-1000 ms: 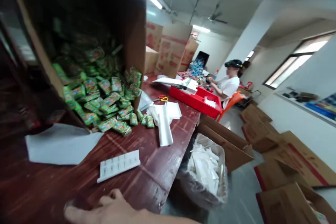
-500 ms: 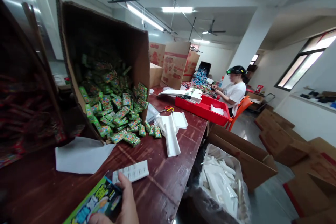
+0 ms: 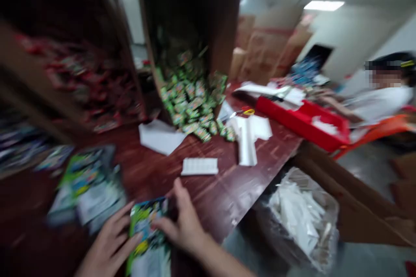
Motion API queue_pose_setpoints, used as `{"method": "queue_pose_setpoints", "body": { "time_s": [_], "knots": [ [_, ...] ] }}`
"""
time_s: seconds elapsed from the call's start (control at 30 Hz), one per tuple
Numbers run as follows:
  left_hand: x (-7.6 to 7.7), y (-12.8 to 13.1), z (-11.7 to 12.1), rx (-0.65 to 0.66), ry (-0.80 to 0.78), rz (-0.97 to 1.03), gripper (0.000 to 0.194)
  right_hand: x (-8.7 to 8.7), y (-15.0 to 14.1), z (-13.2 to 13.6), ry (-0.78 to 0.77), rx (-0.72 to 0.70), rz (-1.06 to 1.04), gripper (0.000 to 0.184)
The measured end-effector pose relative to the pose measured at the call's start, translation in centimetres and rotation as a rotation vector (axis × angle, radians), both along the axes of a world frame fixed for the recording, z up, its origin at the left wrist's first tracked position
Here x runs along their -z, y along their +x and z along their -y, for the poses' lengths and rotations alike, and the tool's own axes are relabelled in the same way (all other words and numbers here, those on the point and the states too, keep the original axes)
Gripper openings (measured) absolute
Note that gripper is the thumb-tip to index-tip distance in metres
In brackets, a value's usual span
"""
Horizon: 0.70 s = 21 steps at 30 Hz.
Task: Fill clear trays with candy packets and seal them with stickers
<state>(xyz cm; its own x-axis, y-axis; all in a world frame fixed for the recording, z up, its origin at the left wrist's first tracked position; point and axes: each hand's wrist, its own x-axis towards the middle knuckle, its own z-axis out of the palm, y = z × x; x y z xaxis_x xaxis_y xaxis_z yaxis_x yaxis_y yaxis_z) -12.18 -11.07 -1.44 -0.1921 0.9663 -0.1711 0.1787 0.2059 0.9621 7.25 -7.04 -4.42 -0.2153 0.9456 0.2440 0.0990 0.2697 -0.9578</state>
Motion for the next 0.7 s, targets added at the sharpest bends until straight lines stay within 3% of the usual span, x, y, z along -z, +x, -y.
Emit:
{"method": "queue_pose_setpoints", "body": {
  "time_s": [0.1,0.2,0.33,0.47,0.6,0.7],
  "knots": [
    [0.7,-0.4,2.8,0.202,-0.081,0.246,0.07,-0.3,0.7,1.4,-0.186,-0.166,-0.131,0.112],
    [0.9,-1.1,4.3,0.264,-0.071,0.337,0.067,-0.4,1.4,1.0,-0.294,-0.344,-0.098,0.104],
    [0.2,-2.2,4.8,0.241,-0.093,0.289,0.045,-1.4,2.0,0.6,-0.205,-0.493,0.16,0.087],
    [-0.3,-2.4,4.1,0.135,0.003,0.111,0.013,-1.6,1.7,1.3,-0.078,-0.487,0.265,0.08],
    [-0.5,-1.8,3.1,0.028,0.055,0.198,0.026,-1.0,0.8,1.9,-0.144,-0.325,0.036,0.09],
    [-1.1,-1.5,2.4,0.125,0.023,0.147,0.025,-1.6,0.7,1.7,-0.246,-0.29,-0.067,0.089]
  ]
}}
